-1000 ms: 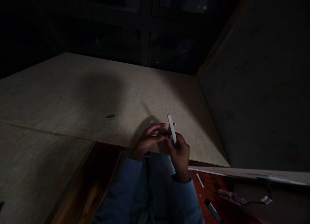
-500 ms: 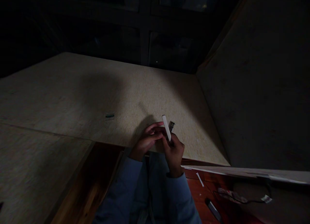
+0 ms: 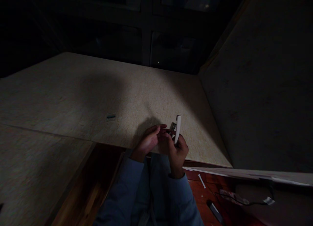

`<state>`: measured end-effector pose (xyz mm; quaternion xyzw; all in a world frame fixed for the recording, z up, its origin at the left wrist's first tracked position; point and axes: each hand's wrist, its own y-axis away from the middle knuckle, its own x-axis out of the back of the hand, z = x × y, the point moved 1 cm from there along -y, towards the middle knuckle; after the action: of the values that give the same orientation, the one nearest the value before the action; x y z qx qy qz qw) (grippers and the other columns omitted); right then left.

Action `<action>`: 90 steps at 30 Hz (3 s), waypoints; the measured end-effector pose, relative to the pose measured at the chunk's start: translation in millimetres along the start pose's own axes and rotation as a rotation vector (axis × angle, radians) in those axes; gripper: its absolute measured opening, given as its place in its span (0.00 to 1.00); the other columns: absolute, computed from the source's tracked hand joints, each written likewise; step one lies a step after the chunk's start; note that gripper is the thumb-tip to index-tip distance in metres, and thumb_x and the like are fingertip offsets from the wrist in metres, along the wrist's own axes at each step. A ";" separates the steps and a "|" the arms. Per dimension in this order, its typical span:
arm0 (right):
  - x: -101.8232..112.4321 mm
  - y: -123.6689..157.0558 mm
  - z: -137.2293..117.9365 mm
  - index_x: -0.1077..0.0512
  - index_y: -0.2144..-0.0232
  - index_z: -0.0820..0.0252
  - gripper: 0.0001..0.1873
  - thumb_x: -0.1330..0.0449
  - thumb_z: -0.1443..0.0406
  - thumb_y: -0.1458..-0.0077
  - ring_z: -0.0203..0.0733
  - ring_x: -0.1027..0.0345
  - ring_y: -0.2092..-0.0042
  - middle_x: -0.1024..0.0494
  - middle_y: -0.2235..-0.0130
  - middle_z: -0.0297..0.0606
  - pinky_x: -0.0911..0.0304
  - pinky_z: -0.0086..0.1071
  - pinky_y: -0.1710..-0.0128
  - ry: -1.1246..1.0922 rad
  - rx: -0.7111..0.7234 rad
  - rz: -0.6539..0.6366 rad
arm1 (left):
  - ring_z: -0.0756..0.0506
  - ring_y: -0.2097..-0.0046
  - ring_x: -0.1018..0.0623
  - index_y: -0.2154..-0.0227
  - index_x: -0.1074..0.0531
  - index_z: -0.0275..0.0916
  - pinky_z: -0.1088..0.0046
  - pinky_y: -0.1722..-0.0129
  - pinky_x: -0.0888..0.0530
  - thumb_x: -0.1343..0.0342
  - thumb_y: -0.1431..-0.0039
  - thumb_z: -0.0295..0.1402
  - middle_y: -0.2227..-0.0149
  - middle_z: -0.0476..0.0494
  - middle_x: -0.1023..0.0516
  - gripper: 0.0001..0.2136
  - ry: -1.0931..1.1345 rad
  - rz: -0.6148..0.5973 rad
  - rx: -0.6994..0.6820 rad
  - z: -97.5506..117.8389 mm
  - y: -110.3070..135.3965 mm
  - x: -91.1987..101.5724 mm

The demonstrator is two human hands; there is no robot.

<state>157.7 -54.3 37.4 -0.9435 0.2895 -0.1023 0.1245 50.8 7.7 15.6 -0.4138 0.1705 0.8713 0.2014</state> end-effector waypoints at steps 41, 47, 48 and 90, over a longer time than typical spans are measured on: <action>2.5 -3.9 9.5 0.21 0.64 0.62 0.17 0.31 0.55 0.51 0.43 0.25 0.65 0.18 0.67 0.39 0.30 0.36 0.63 -0.304 -0.287 -0.003 | 0.49 0.69 0.22 0.67 0.20 0.32 0.73 0.63 0.26 0.27 0.57 0.35 0.73 0.44 0.21 0.15 -0.013 0.075 -0.042 -0.6 2.2 0.2; 2.1 -3.9 9.7 0.21 0.65 0.62 0.16 0.31 0.55 0.51 0.43 0.25 0.65 0.17 0.66 0.39 0.30 0.36 0.63 -0.294 -0.254 -0.012 | 0.48 0.67 0.21 0.67 0.21 0.31 0.72 0.63 0.26 0.30 0.52 0.35 0.71 0.42 0.20 0.13 -0.006 0.040 -0.010 0.5 1.8 -2.4; 1.7 -3.7 8.4 0.21 0.64 0.62 0.16 0.32 0.55 0.50 0.43 0.25 0.64 0.17 0.66 0.40 0.30 0.36 0.63 -0.303 -0.248 -0.020 | 0.47 0.66 0.21 0.66 0.21 0.31 0.71 0.63 0.26 0.31 0.51 0.35 0.70 0.41 0.20 0.12 -0.004 0.030 -0.003 0.8 2.1 -3.1; 24.9 -9.6 0.6 0.22 0.55 0.56 0.13 0.38 0.59 0.41 0.42 0.24 0.63 0.16 0.61 0.37 0.30 0.32 0.63 0.090 0.059 -0.275 | 0.48 0.69 0.25 0.70 0.20 0.34 0.72 0.68 0.29 0.37 0.50 0.32 0.70 0.41 0.21 0.07 -0.046 -0.082 0.110 -0.3 3.4 -1.1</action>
<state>183.1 -60.7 42.7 -0.9647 0.1596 -0.1689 0.1240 49.9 4.3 16.7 -0.3885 0.1964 0.8609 0.2633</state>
